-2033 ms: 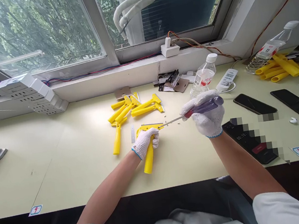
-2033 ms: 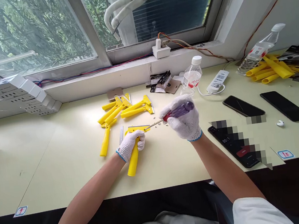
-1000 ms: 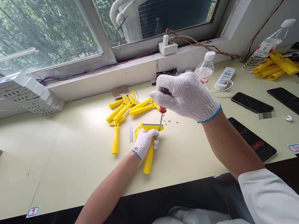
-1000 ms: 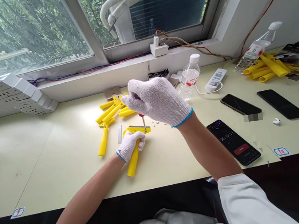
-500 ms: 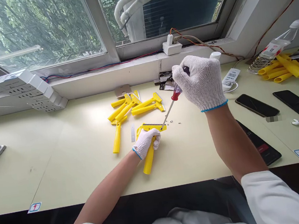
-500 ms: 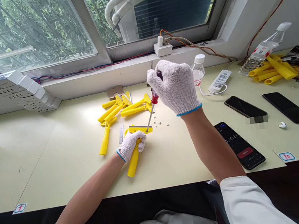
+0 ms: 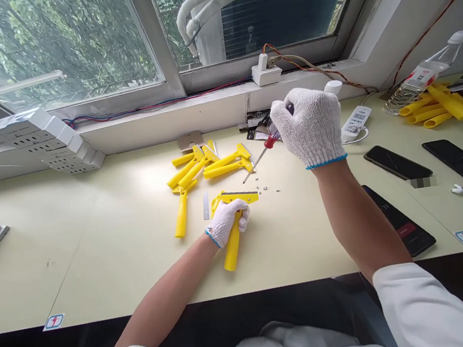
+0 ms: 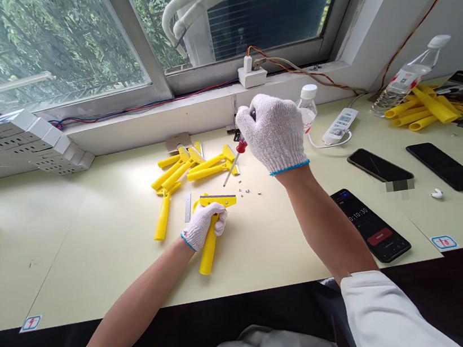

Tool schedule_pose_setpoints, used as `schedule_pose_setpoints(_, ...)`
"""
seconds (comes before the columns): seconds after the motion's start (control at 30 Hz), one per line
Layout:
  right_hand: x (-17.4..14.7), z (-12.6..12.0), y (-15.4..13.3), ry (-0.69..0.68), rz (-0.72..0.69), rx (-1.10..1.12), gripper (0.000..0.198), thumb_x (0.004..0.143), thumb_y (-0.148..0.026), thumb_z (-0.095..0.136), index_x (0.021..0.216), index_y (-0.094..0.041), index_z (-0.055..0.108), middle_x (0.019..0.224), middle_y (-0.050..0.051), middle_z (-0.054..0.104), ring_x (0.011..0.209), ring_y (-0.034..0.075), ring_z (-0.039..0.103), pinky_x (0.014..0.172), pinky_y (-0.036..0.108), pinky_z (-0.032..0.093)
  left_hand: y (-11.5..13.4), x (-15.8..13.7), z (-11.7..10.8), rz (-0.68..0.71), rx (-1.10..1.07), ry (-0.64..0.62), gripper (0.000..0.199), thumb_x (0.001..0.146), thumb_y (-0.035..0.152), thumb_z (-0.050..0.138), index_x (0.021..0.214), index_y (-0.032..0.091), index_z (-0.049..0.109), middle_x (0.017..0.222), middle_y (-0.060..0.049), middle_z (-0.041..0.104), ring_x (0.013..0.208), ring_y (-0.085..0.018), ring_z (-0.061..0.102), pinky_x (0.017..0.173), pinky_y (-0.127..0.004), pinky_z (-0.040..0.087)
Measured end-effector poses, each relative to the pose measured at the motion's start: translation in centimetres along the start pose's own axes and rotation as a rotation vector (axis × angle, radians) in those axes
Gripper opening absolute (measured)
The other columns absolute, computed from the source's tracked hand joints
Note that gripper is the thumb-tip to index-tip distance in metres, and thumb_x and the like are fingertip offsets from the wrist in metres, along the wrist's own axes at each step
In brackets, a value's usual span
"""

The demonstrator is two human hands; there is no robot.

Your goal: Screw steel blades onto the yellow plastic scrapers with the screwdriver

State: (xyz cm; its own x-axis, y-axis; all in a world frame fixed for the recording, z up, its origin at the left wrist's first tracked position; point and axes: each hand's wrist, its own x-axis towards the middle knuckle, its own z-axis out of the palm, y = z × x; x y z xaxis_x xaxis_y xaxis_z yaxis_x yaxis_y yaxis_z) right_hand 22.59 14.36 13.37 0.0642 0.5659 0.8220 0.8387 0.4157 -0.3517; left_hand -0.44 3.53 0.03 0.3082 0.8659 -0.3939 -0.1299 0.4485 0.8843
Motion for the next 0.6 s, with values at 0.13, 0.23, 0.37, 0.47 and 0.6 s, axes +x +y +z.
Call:
schedule_pose_setpoints(0.13, 0.5, -1.5, -0.7, 0.026, 0.028, -0.002, 0.047, 0.104, -0.034, 0.061, 0.066, -0.029, 0.033, 0.056, -0.002, 0.034, 0.058, 0.019, 0.038, 0.065, 0.039, 0.033, -0.2, 0.3, -0.1, -0.003, -0.112, 0.019, 0.025, 0.083, 0.034, 0.076, 0.070, 0.019, 0.061, 0.068, -0.002, 0.056, 0.050, -0.010, 0.047, 0.045, -0.026, 0.039)
schedule_pose_setpoints(0.23, 0.9, -3.0, -1.3, 0.014, -0.013, -0.001, 0.045, 0.104, -0.033, 0.059, 0.065, -0.028, 0.038, 0.055, -0.001, 0.032, 0.058, 0.020, 0.036, 0.064, 0.040, 0.032, -0.4, 0.6, -0.3, -0.017, -0.170, 0.029, 0.024, 0.082, 0.032, 0.078, 0.072, 0.019, 0.060, 0.071, -0.001, 0.056, 0.052, -0.009, 0.046, 0.045, -0.025, 0.037)
schedule_pose_setpoints(0.37, 0.8, -3.9, -2.1, -0.038, -0.031, -0.019, 0.042, 0.101, -0.029, 0.060, 0.064, -0.027, 0.040, 0.054, 0.000, 0.035, 0.058, 0.021, 0.040, 0.066, 0.042, 0.035, -0.6, 0.8, -0.5, -0.026, -0.199, 0.055, 0.022, 0.080, 0.031, 0.078, 0.075, 0.018, 0.061, 0.073, -0.002, 0.058, 0.052, -0.009, 0.046, 0.044, -0.024, 0.038)
schedule_pose_setpoints(0.47, 0.6, -3.7, -2.5, -0.046, -0.023, -0.020, 0.043, 0.099, -0.029, 0.063, 0.063, -0.028, 0.040, 0.053, -0.001, 0.036, 0.057, 0.020, 0.041, 0.065, 0.041, 0.035, -0.5, 0.7, -0.5, -0.029, -0.205, 0.052, 0.022, 0.080, 0.030, 0.078, 0.075, 0.018, 0.060, 0.074, -0.002, 0.058, 0.052, -0.008, 0.046, 0.044, -0.024, 0.038)
schedule_pose_setpoints(0.6, 0.3, -2.9, -2.6, -0.030, -0.039, -0.020, 0.042, 0.100, -0.036, 0.064, 0.064, -0.029, 0.043, 0.052, 0.001, 0.041, 0.059, 0.023, 0.048, 0.064, 0.040, 0.037, -0.3, 0.5, -0.5, -0.030, -0.203, 0.040, 0.024, 0.081, 0.031, 0.079, 0.075, 0.019, 0.059, 0.075, -0.002, 0.057, 0.052, -0.009, 0.046, 0.044, -0.025, 0.037)
